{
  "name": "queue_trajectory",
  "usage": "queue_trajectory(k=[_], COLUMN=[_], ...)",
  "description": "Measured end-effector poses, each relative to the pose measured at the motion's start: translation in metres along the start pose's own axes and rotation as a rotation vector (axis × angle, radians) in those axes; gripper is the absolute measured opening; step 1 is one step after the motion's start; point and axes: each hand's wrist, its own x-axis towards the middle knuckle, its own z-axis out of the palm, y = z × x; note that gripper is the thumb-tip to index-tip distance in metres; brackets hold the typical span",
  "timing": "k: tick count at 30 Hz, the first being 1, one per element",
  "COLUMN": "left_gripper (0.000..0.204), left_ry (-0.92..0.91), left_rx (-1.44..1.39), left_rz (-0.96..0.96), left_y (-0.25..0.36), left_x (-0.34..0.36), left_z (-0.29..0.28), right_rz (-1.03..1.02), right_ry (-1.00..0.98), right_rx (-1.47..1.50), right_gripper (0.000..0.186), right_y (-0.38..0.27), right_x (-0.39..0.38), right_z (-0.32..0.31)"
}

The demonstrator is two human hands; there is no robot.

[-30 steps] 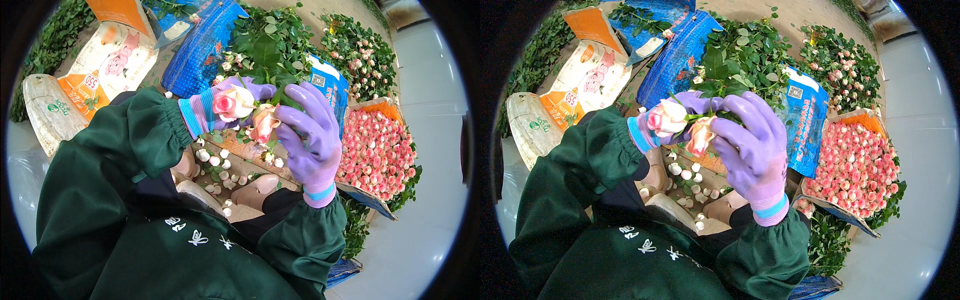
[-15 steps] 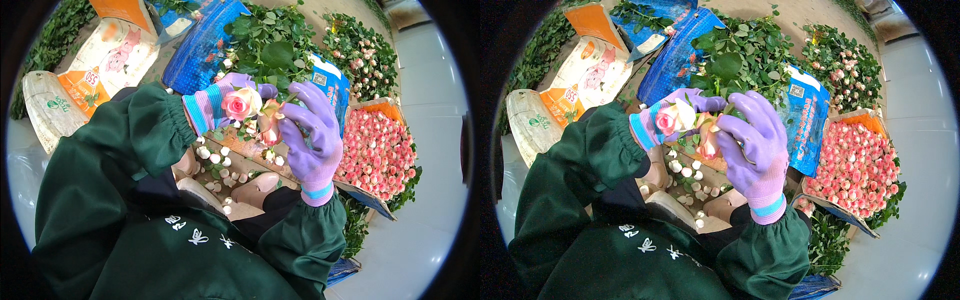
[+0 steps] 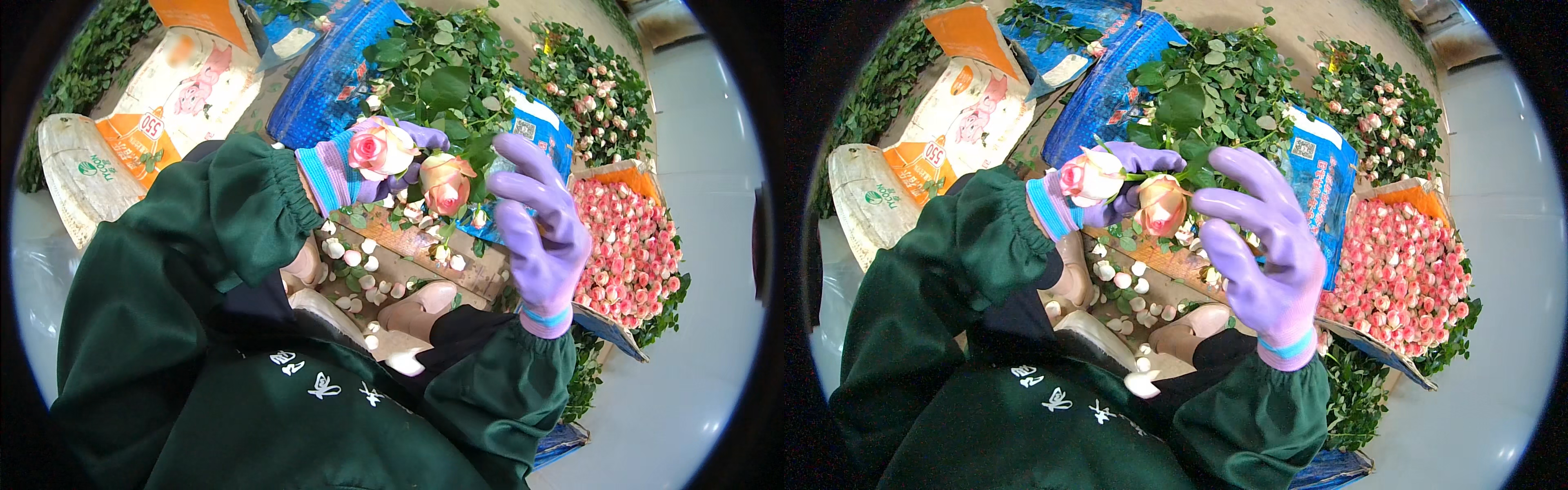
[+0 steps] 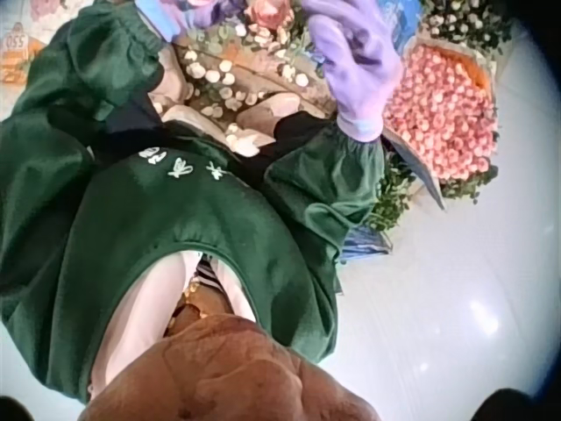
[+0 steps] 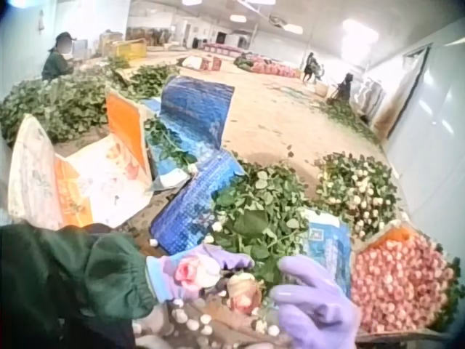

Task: The person sits on the floor and trims leaves and outer petals from rose stems by hand. They handle the roses one at a time, removing foliage and placing the trimmed stems into a cardboard box.

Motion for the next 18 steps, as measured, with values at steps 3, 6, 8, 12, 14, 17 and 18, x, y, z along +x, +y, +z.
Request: queue_trajectory(k=[3, 6, 8, 12, 14, 17, 18], left_gripper=[0.050, 0.039, 0.037, 0.035, 0.034, 0.028, 0.027], left_ry=[-0.041, -0.004, -0.018, -0.136, -0.176, -0.100, -0.114], left_rx=[-0.074, -0.225, -0.231, 0.121, 0.281, 0.098, 0.124], left_rz=[-0.167, 0.004, -0.031, -0.104, -0.051, 0.105, 0.017], left_y=[0.006, -0.015, -0.019, 0.019, 0.020, 0.011, 0.017], left_x=[0.001, -0.001, -0.004, 0.004, 0.003, 0.004, 0.003], left_z=[0.002, 0.003, 0.001, -0.001, -0.003, 0.001, 0.000], right_rz=[-0.024, -0.058, -0.071, -0.079, -0.053, 0.016, 0.130], right_ry=[-0.084, -0.140, -0.153, -0.249, -0.247, -0.240, -0.197], right_rx=[-0.097, -0.144, -0.137, -0.165, -0.078, 0.108, 0.203], right_gripper=[0.022, 0.025, 0.025, 0.022, 0.018, 0.015, 0.015], right_y=[0.006, 0.006, 0.006, 0.010, 0.012, 0.018, 0.015], right_x=[-0.001, 0.002, 0.004, 0.002, 0.002, 0.000, -0.001], right_z=[0.007, 0.015, 0.016, 0.010, 0.011, 0.012, 0.013])
